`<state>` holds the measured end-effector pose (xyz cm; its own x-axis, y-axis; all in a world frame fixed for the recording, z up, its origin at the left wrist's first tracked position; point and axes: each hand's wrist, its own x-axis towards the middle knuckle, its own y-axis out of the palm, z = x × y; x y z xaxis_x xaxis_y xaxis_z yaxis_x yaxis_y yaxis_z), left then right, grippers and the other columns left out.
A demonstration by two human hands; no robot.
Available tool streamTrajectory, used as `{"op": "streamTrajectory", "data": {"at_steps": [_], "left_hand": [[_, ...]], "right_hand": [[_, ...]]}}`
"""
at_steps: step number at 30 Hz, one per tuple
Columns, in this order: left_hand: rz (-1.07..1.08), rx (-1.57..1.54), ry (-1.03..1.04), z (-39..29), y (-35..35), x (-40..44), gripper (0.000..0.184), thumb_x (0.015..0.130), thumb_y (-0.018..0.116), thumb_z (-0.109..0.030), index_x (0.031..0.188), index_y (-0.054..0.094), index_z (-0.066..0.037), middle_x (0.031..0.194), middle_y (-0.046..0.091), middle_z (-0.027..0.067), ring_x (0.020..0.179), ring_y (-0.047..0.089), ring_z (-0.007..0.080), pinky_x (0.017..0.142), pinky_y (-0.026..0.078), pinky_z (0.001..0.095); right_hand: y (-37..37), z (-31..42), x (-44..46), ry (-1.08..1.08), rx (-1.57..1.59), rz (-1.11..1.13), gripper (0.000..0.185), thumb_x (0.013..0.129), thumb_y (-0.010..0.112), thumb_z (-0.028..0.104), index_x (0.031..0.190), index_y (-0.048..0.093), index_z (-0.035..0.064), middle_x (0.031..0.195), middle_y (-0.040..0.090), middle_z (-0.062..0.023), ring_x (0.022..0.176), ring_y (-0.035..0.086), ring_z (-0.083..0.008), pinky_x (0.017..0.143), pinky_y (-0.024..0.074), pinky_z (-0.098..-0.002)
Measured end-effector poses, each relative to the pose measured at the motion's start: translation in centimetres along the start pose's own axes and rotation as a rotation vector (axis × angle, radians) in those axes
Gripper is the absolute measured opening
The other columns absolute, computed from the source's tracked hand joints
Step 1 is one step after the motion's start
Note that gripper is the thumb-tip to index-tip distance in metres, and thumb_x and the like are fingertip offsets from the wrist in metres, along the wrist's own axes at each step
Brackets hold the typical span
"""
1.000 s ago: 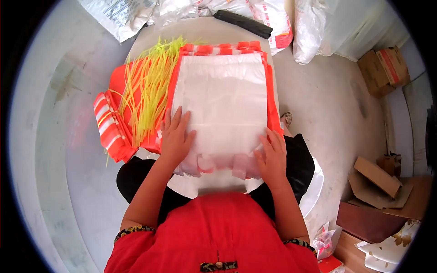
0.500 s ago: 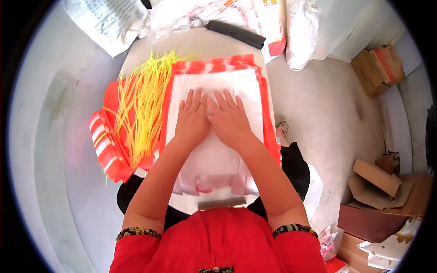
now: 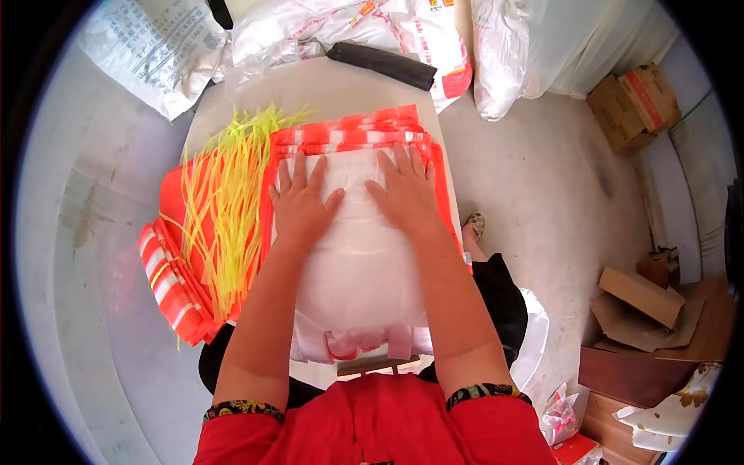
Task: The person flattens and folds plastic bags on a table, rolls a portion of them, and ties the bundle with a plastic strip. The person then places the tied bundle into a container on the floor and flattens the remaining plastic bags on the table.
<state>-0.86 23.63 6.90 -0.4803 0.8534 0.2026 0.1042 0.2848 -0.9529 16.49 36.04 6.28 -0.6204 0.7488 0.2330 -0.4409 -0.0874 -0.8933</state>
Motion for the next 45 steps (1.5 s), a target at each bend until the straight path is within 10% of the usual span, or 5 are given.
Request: {"op": "streamTrajectory", "data": {"at_steps": [20,26,30,33,45], "left_hand": [[0.046,-0.072,-0.011,1.5,0.8,1.1,0.071,0.099,0.059,-0.053,0.161,0.041,-0.024,0.175,0.015,0.0109,0.161,0.008,0.0367,0.124,0.014,0.0665],[-0.136,-0.444,0.102,5.4,-0.8,0.3,0.073,0.094,0.071,-0.03,0.16,0.041,-0.018,0.17,0.029,0.0165,0.158,0.019,0.0412,0.125,0.021,0.0572],[-0.172,-0.343,0.169,6.2,-4.0,-7.0,0.074,0.091,0.073,-0.021,0.158,0.043,-0.012,0.167,0.035,0.0174,0.156,0.023,0.0454,0.124,0.023,0.0575],[-0.101,-0.152,0.174,7.0,-6.8,-14.4,0.072,0.088,0.073,-0.019,0.155,0.047,-0.013,0.166,0.035,0.0172,0.156,0.022,0.0461,0.122,0.022,0.0633],[-0.395,0.331,-0.165,17.9,-9.8,-37.9,0.052,0.095,0.067,-0.026,0.145,0.058,-0.013,0.164,0.033,0.0212,0.152,0.028,0.0448,0.121,0.023,0.0626]], "right_hand": [[0.3,-2.8,-2.0,0.204,0.135,-0.036,0.066,0.101,0.06,0.034,0.157,0.04,0.0056,0.171,0.023,-0.0142,0.159,0.017,-0.0358,0.128,0.0147,-0.0494],[-7.5,-1.1,-9.5,-0.09,0.439,-0.411,0.065,0.091,0.068,0.006,0.151,0.047,0.0011,0.156,0.049,-0.0204,0.139,0.049,-0.038,0.117,0.0361,-0.0479],[-18.3,3.3,-15.8,-0.529,0.538,-0.807,0.031,0.106,0.048,0.012,0.131,0.057,-0.0047,0.126,0.061,-0.0253,0.116,0.061,-0.0319,0.1,0.0522,-0.0427],[-25.5,7.8,-19.3,-0.991,0.835,-1.151,0.025,0.107,0.051,0.026,0.113,0.063,0.0044,0.117,0.065,-0.0123,0.106,0.062,-0.0226,0.092,0.0536,-0.0407],[-34.9,14.0,-32.7,-0.927,1.748,-0.435,0.015,0.101,0.054,0.008,0.107,0.067,0.0089,0.111,0.065,-0.0092,0.1,0.062,-0.018,0.085,0.0527,-0.0314]]}}
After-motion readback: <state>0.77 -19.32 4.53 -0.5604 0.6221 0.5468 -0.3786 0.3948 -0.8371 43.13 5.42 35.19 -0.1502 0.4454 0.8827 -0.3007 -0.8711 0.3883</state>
